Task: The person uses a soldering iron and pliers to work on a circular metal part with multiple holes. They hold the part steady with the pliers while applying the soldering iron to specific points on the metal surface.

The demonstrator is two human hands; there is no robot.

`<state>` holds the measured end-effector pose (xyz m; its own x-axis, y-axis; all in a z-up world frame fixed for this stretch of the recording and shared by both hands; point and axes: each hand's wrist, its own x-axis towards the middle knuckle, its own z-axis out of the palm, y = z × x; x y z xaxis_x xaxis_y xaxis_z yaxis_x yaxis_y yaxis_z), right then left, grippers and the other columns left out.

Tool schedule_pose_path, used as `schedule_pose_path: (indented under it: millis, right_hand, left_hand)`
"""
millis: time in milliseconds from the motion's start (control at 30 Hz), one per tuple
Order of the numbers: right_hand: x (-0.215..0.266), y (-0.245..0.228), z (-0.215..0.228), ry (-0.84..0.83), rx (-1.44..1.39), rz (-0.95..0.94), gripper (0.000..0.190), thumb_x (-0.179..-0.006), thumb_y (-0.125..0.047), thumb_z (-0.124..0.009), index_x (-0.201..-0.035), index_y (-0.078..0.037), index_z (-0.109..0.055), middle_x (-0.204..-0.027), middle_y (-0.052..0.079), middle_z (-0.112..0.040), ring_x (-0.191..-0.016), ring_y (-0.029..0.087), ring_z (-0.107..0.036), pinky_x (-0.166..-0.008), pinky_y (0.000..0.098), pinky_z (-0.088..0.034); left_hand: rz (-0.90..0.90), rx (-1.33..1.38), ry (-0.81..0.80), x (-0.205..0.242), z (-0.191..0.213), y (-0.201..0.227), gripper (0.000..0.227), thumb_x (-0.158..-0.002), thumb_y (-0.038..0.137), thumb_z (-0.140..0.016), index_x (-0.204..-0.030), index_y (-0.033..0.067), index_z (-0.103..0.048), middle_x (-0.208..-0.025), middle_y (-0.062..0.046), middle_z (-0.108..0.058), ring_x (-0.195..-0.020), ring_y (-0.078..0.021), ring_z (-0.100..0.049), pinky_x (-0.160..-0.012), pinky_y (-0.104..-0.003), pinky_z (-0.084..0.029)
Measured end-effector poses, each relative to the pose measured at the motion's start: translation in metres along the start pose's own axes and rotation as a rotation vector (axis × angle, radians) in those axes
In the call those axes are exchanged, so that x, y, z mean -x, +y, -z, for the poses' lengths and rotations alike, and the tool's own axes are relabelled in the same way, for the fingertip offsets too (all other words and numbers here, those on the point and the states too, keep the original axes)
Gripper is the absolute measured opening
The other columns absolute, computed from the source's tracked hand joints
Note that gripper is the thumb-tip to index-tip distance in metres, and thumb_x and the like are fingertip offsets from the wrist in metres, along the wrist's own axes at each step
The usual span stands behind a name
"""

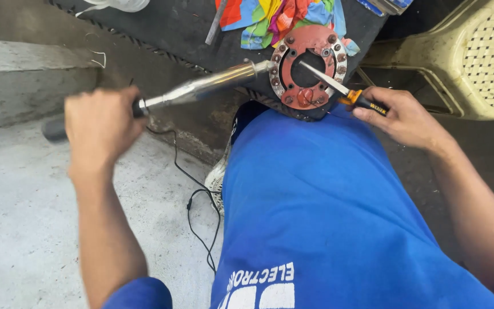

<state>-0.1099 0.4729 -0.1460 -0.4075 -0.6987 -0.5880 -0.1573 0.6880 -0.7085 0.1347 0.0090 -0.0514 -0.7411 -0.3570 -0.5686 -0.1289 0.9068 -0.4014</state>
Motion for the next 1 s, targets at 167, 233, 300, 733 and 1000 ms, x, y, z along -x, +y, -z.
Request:
schedule_pose_path:
  millis: [167,233,300,733,1000]
  right_hand:
    - [0.003,-0.007,-0.002,0.078,-0.171,0.022,0.032,-0.101,-0.027,-0.075,-0.126,-0.007,-0.072,-0.119,0.001,-0.07,-0.111,0.012,-0.062,-0.106,0.0297,-0.046]
    - [0.002,-0.013,0.001,0.069,-0.163,-0.044,0.026,-0.1,-0.027,-0.078,-0.12,-0.01,-0.074,-0.108,-0.002,-0.068,-0.102,0.011,-0.061,-0.1,0.0275,-0.046]
    - [-0.008,-0.015,0.008,0.079,-0.101,-0.002,0.022,-0.104,-0.025,-0.077,-0.119,-0.01,-0.071,-0.105,-0.002,-0.065,-0.097,0.01,-0.058,-0.089,0.0272,-0.045]
    - [-0.084,0.016,0.08,-0.011,0.24,0.432,0.024,-0.103,-0.003,-0.083,-0.108,-0.003,-0.059,-0.115,0.012,-0.063,-0.099,0.023,-0.061,-0.092,0.0378,-0.051]
    - [-0.095,0.017,0.035,0.277,0.073,0.641,0.046,-0.092,-0.011,-0.102,-0.108,0.001,-0.06,-0.11,0.019,-0.063,-0.093,0.038,-0.073,-0.085,0.0424,-0.058]
  left_hand:
    - [0.267,0.73,-0.135,0.054,-0.071,0.087,0.021,-0.101,0.045,-0.077,-0.111,0.0266,-0.077,-0.071,0.004,-0.074,-0.061,-0.0151,-0.063,-0.057,-0.031,-0.046]
    - [0.333,1.033,-0.115,0.073,-0.09,0.131,0.036,-0.095,0.054,-0.078,-0.113,0.0226,-0.08,-0.074,0.0,-0.078,-0.063,-0.0195,-0.067,-0.058,-0.039,-0.049]
    - [0.477,1.269,-0.214,0.087,-0.099,0.175,0.046,-0.084,0.057,-0.081,-0.113,0.0208,-0.08,-0.075,-0.009,-0.076,-0.071,-0.027,-0.07,-0.069,-0.045,-0.049]
    - [0.847,1.589,-0.179,0.14,-0.048,0.346,0.04,-0.083,0.059,-0.083,-0.097,0.021,-0.081,-0.074,0.001,-0.073,-0.073,-0.0152,-0.069,-0.072,-0.035,-0.048]
    - [1.13,1.946,0.159,0.125,-0.022,0.387,0.025,-0.081,0.023,-0.097,-0.081,0.0083,-0.077,-0.06,-0.011,-0.069,-0.065,-0.0138,-0.059,-0.06,-0.031,-0.05]
